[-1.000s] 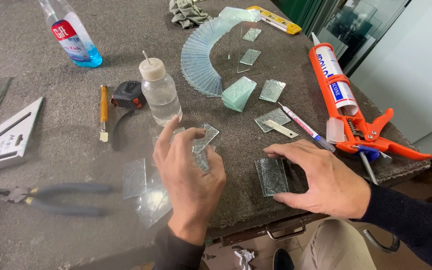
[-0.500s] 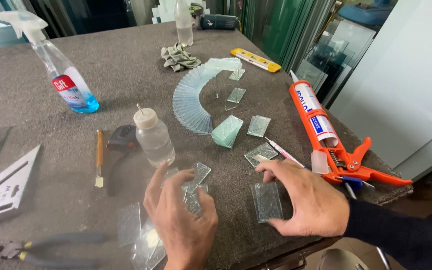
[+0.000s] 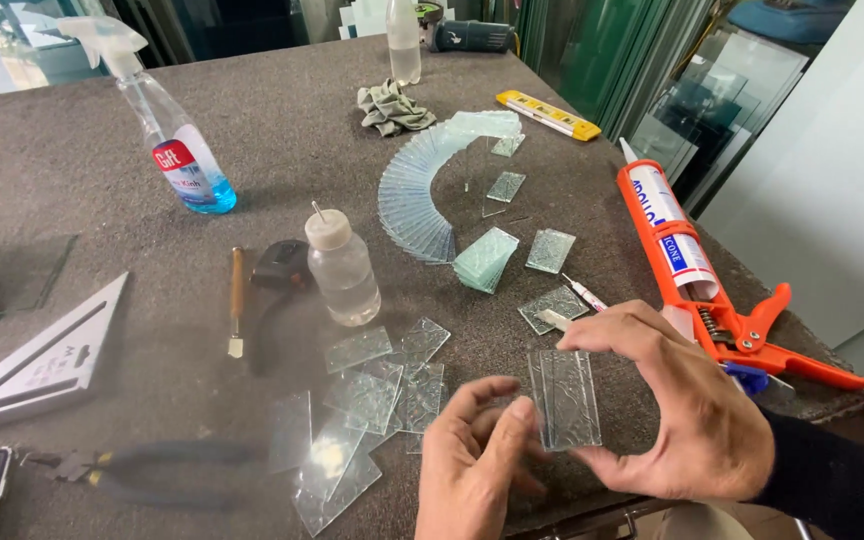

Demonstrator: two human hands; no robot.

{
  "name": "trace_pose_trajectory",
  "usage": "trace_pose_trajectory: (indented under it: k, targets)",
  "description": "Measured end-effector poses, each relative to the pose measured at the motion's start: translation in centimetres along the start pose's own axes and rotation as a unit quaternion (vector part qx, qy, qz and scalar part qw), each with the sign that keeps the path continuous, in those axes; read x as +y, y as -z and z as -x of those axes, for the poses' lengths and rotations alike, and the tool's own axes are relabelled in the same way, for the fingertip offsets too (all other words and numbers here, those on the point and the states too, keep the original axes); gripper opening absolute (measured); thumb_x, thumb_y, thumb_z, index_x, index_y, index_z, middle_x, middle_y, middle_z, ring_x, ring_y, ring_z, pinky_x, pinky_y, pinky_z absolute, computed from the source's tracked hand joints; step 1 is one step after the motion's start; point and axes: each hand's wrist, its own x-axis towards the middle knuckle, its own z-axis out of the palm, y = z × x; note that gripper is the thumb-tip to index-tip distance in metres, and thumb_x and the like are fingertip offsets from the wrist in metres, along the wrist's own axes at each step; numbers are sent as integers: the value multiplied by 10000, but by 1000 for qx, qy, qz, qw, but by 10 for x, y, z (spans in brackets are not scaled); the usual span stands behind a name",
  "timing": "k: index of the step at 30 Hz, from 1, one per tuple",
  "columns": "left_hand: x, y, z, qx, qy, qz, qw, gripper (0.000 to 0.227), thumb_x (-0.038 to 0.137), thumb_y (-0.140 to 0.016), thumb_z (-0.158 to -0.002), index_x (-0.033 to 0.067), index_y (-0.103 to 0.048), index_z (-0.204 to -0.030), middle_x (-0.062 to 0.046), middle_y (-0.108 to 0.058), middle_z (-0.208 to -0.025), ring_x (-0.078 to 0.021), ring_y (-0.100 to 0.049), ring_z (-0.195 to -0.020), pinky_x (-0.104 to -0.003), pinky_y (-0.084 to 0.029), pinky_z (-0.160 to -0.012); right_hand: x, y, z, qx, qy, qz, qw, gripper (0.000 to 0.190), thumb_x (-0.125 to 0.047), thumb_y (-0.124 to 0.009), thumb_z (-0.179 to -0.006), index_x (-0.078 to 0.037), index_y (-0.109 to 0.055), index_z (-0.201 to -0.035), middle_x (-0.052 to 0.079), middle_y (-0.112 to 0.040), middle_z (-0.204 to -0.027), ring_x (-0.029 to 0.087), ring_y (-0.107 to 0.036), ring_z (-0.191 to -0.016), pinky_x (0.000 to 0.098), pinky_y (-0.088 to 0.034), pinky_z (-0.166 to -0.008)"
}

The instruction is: Joining small rectangular glass pieces together using adhesive and a caulking gun after prepping the edges.

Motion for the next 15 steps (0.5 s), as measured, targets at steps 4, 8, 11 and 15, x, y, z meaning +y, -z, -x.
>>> trace_pose_trajectory:
  k: [4, 8, 11, 15]
  targets:
    - [-12, -3, 0, -59, 89, 132, 986, 339, 102, -905, -902, -111, -819, -1151, -252, -826, -820, -309, -788, -598, -354, -643, -484, -6, 1, 6, 40, 74, 4, 996, 709, -353, -933, -848, -74, -504, -1339, 184, -751, -1339, 328, -772, -1183, 499, -558, -1021]
    - [1, -11, 17, -58, 52, 86, 993, 280, 120, -966, -854, -60, -877, -1049, -183, -907, -795, -135, -734, -640, -264, -535, -578, -30, 3, 11, 75, 81, 18, 994, 548, -374, -827, -939, -90, -528, -1301, 189, -760, -1317, 343, -770, -1146, 569, -565, -1103]
    - [-2, -15, 25, -48, 15, 45, 998, 162, 86, -963, -863, -23, -906, -968, -131, -934, -783, -64, -699, -624, -218, -508, -547, -48, 4, 11, 109, 82, 36, 990, 465, -373, -751, -985, -156, -489, -1302, 190, -755, -1330, 328, -762, -1112, 768, -464, -1292]
    - [-6, -14, 32, 0, -72, -14, 997, 188, 190, -1009, -810, 40, -944, -902, -79, -955, -709, -33, -722, -548, -206, -583, -496, -58, 7, 11, 145, 97, 55, 983, 320, -254, -737, -971, -115, -547, -1187, 219, -760, -1294, 331, -766, -1107, 831, -530, -1268]
